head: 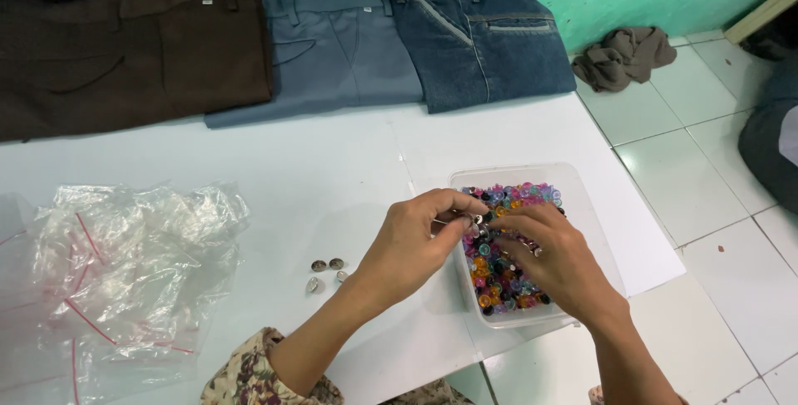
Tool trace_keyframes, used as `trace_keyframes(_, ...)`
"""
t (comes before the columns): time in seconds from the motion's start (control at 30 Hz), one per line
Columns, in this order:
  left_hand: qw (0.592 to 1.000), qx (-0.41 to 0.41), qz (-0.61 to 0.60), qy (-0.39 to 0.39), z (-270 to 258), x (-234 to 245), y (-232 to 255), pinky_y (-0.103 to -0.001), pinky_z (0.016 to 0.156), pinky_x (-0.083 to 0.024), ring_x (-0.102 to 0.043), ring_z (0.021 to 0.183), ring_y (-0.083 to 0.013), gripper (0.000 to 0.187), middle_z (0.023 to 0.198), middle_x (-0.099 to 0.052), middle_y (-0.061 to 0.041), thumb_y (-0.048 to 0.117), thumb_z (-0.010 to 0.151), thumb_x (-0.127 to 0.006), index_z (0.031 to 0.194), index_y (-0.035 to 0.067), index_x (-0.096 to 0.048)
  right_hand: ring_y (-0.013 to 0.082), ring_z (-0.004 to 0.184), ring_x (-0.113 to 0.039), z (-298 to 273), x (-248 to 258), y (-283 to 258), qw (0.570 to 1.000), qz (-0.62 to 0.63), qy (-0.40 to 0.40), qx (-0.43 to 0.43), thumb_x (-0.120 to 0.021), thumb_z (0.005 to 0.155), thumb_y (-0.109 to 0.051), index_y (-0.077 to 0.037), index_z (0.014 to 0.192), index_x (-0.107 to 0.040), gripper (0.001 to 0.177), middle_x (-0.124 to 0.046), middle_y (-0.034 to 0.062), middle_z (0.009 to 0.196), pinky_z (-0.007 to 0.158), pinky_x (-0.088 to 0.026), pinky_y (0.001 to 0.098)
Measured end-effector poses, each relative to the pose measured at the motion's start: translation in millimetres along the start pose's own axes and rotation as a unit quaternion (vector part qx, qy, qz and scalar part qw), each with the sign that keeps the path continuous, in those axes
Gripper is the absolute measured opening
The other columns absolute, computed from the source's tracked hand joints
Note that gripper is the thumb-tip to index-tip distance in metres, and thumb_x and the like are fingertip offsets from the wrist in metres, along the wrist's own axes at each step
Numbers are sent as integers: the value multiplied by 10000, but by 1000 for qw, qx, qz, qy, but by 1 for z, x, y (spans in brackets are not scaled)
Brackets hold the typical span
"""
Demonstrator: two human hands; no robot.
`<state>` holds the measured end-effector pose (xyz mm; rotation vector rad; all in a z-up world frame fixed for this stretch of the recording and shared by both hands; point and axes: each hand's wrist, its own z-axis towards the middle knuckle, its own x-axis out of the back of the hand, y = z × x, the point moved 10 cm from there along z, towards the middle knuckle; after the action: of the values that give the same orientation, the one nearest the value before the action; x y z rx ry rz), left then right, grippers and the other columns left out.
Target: Sorting colorful buttons and metal studs from containers and placing them into small plastic bags
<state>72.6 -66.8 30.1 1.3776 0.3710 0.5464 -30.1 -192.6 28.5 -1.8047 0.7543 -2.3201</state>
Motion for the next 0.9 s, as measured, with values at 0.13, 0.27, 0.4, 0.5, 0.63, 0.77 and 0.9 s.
trace_keyframes(0.13,1000,-8,12,2,0,3,4,-346,824,-652,-762,981,-265,240,1039,-753,-177,1,951,-597,1151,12,-730,283,1046,-710,1,-13,-9,995,-70,-26,67,-780,851,-69,-71,1105,-790,254,-762,132,1002,881,-576,392)
trace_keyframes(0.27,999,-15,32,-4,-4,6,14,-298,723,-617,-737,933,-208,225,975,-752,-130,13,946,-611,1128,36,-740,212,949,-668,0,-19,-12,983,-137,-10,123,-754,898,-147,-164,1092,-791,199,-736,47,939,810,-535,334)
trace_keyframes(0.4,1000,-11,22,1,-12,11,22,-282,695,-592,-723,921,-198,211,962,-754,-129,9,939,-618,1109,31,-740,199,903,-657,-5,-28,-2,980,-148,-10,133,-767,876,-163,-159,1071,-779,195,-733,30,892,789,-527,328)
trace_keyframes(0.5,1000,-9,26,5,-23,16,24,-283,702,-580,-708,908,-196,212,962,-755,-134,11,940,-627,1121,28,-737,214,914,-668,-7,-28,5,982,-135,-10,131,-769,879,-181,-143,1058,-771,183,-731,46,897,800,-535,338)
trace_keyframes(0.63,998,1,54,28,-51,39,24,-288,745,-590,-722,917,-209,209,1007,-754,-134,14,947,-634,1126,36,-741,223,894,-691,-11,-16,-1,986,-102,22,127,-784,875,-164,-134,979,-781,108,-732,42,870,797,-552,330)
trace_keyframes(0.77,988,83,103,80,-88,79,-1,-274,813,-550,-664,875,-128,220,1109,-687,-4,105,955,-619,1102,181,-765,253,892,-650,-23,11,-32,976,-57,98,186,-773,896,-120,-22,1010,-742,154,-726,102,975,819,-547,380)
trace_keyframes(0.9,968,201,84,125,-133,108,-29,-240,807,-519,-625,841,-93,203,1040,-735,45,156,925,-680,1088,199,-794,249,854,-681,-53,30,-104,958,-17,156,240,-823,826,-74,2,972,-736,186,-729,134,949,809,-571,371)
